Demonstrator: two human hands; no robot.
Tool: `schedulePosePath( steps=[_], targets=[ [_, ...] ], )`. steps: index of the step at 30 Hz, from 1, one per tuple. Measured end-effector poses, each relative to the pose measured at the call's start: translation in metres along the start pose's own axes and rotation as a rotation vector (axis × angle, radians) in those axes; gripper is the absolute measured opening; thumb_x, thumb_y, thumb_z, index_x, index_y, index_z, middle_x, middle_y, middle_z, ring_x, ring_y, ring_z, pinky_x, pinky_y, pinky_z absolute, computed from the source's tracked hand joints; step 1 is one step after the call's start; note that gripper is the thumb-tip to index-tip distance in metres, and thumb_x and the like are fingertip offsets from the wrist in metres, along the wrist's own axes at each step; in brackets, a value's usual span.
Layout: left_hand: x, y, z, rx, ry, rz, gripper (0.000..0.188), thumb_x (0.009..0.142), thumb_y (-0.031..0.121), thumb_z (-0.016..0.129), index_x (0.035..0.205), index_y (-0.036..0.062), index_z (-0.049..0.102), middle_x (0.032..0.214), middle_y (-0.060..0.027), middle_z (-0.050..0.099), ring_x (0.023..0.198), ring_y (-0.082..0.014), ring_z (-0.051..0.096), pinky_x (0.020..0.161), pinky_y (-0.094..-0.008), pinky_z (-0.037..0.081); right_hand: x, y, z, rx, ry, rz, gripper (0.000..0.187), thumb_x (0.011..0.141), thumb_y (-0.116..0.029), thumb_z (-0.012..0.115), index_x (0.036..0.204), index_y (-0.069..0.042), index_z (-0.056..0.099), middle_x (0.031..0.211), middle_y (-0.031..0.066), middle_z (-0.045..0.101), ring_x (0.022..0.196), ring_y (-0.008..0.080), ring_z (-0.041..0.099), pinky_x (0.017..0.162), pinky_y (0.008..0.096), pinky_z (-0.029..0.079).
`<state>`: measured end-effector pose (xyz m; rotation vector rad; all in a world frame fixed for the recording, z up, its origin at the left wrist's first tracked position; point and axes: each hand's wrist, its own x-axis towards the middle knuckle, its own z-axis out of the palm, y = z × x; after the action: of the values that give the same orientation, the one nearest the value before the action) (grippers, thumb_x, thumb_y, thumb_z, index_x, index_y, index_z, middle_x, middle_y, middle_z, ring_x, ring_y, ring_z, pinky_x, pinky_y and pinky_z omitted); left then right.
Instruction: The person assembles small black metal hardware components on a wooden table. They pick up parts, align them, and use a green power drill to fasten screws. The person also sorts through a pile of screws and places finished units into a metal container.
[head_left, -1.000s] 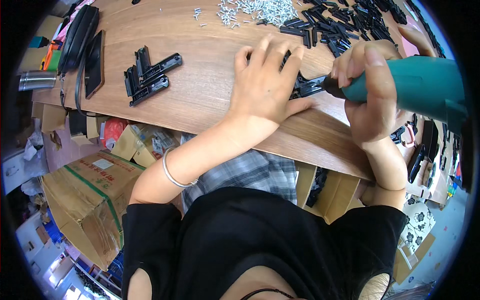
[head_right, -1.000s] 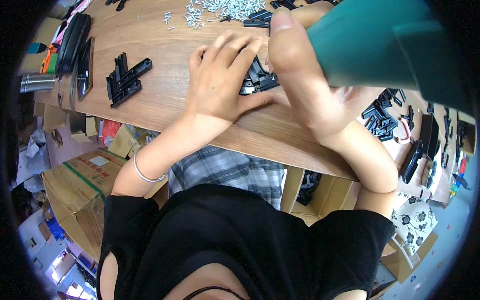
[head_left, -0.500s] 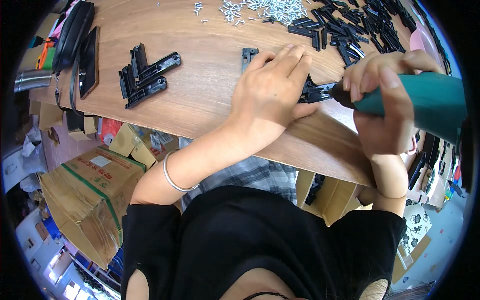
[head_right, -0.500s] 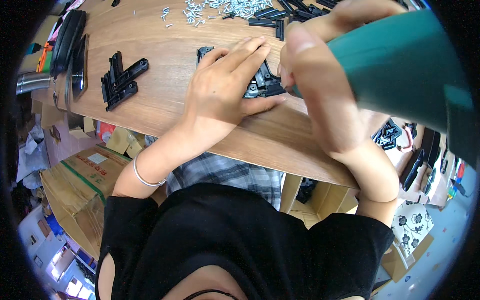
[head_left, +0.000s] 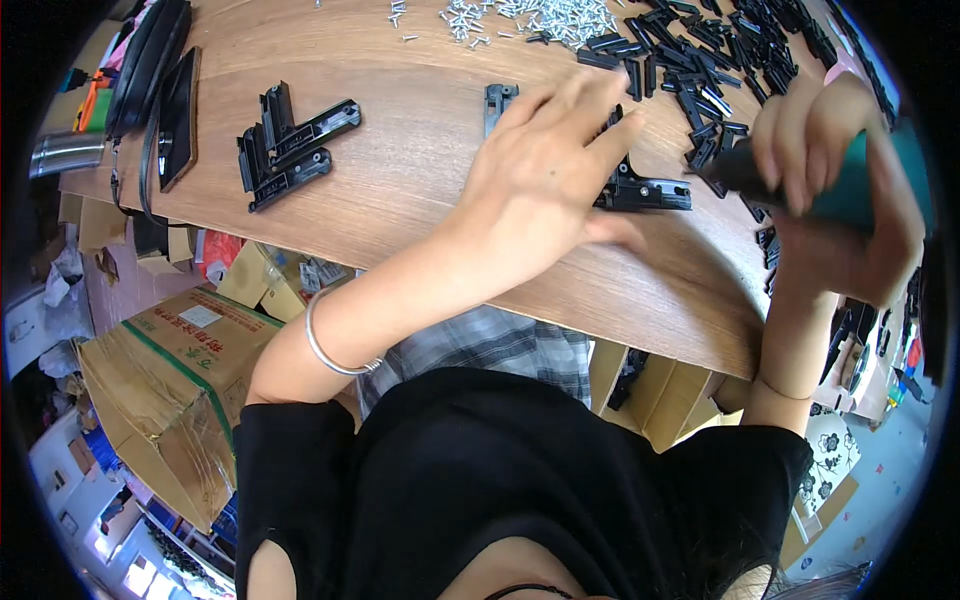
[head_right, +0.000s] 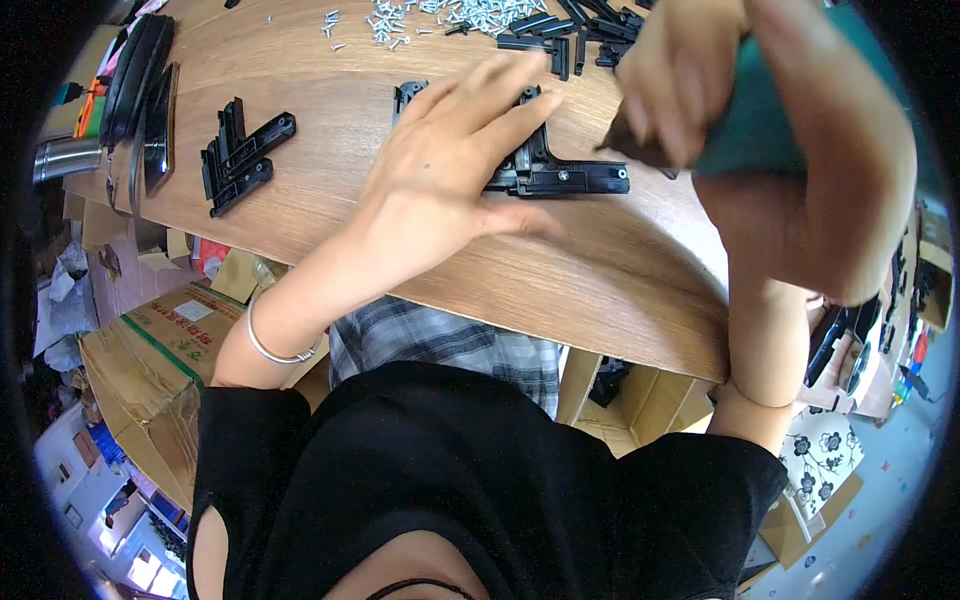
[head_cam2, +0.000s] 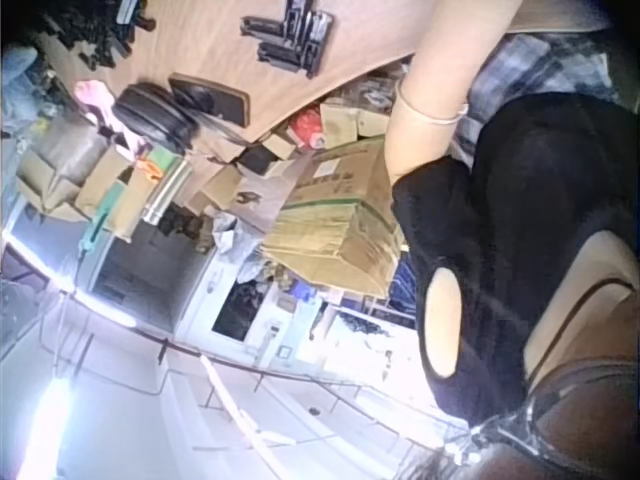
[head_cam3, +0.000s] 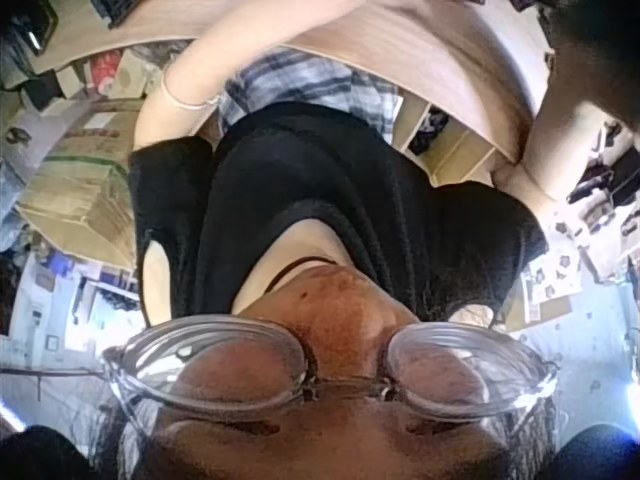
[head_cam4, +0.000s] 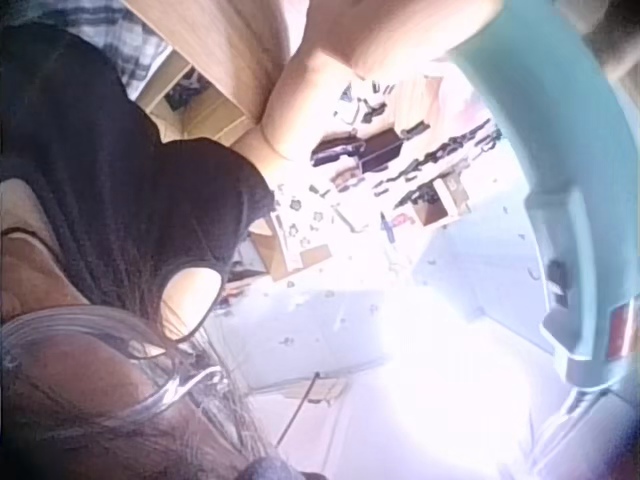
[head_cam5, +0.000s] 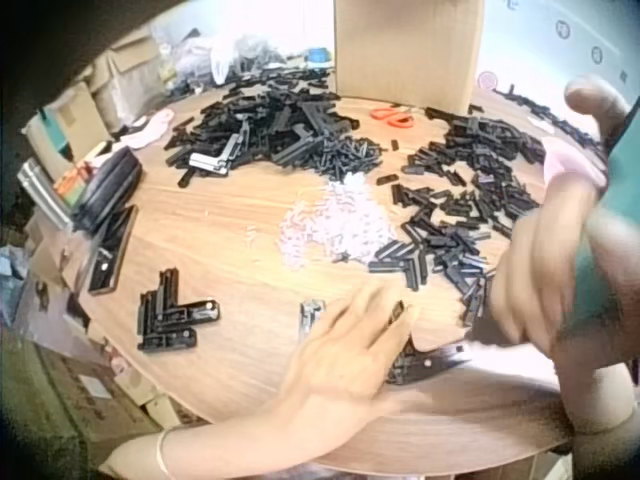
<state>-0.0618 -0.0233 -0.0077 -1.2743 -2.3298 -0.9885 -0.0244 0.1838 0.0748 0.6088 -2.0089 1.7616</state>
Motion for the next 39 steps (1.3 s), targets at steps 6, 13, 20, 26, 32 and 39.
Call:
schedulePosePath(
  steps=[6, 13, 20, 26, 32, 39],
  targets=[
    [0.033, -0.071, -0.032, 0.262, 0.11, -0.155, 0.031, 0.077, 0.017, 0.067, 0.104, 0.0042, 0.059, 0.105, -0.0183, 0.059, 0.099, -0.0339, 0.055, 0.083, -0.0398, 0.043, 0.001, 0.003, -0.005, 0.099, 0.062, 0.026, 0.026, 0.088, -0.021, 0.037, 0.083, 0.002, 0.048, 0.076, 0.0095, 0.039, 0.065, 0.0174, 0.04, 0.069, 0.035, 0.036],
    [0.039, -0.101, -0.035, 0.294, 0.06, -0.274, 0.014, 0.075, 0.013, 0.067, 0.085, 0.0037, 0.068, 0.082, -0.0171, 0.064, 0.075, -0.0315, 0.061, 0.068, -0.0388, 0.048, 0.0, 0.002, 0.016, 0.045, 0.174, 0.073, 0.025, 0.085, -0.024, 0.041, 0.077, -0.001, 0.046, 0.074, 0.0076, 0.037, 0.064, 0.0162, 0.039, 0.069, 0.034, 0.036],
    [0.033, -0.096, -0.035, -0.07, 0.174, -0.211, 0.016, 0.077, 0.016, 0.066, 0.088, 0.0044, 0.069, 0.077, -0.0145, 0.065, 0.071, -0.0287, 0.062, 0.07, -0.0343, 0.049, 0.011, -0.015, 0.043, 0.11, 0.005, 0.094, 0.025, 0.085, -0.024, 0.041, 0.077, -0.001, 0.046, 0.074, 0.0077, 0.039, 0.065, 0.0165, 0.04, 0.07, 0.0343, 0.036],
    [-0.003, -0.029, -0.042, -0.151, 0.097, 0.035, 0.013, 0.075, 0.012, 0.072, 0.085, 0.0059, 0.068, 0.076, -0.0064, 0.061, 0.066, -0.0184, 0.059, 0.058, -0.0287, 0.046, 0.02, 0.001, 0.054, 0.309, -0.024, -0.019, 0.027, 0.089, -0.023, 0.037, 0.087, 0.002, 0.049, 0.078, 0.0101, 0.042, 0.067, 0.0175, 0.041, 0.07, 0.0358, 0.037],
    [-0.019, -0.019, -0.045, -0.22, 0.186, -0.026, 0.018, 0.07, 0.009, 0.074, 0.082, 0.0029, 0.062, 0.076, -0.0085, 0.059, 0.067, -0.0238, 0.059, 0.059, -0.0321, 0.046, 0.02, 0.011, 0.072, 0.313, -0.143, -0.078, 0.03, 0.095, -0.024, 0.035, 0.11, -0.001, 0.048, 0.086, 0.0114, 0.043, 0.068, 0.0172, 0.042, 0.071, 0.0381, 0.039],
    [-0.028, -0.02, -0.043, -0.138, 0.105, -0.012, 0.03, 0.069, 0.013, 0.076, 0.092, 0.0034, 0.06, 0.085, -0.0089, 0.058, 0.083, -0.0281, 0.056, 0.072, -0.0345, 0.045, 0.006, 0.015, 0.081, -0.161, -0.279, -0.355, 0.025, 0.095, -0.005, 0.038, 0.12, -0.009, 0.041, 0.086, 0.0108, 0.044, 0.069, 0.0164, 0.044, 0.068, 0.0362, 0.044]
  ],
)
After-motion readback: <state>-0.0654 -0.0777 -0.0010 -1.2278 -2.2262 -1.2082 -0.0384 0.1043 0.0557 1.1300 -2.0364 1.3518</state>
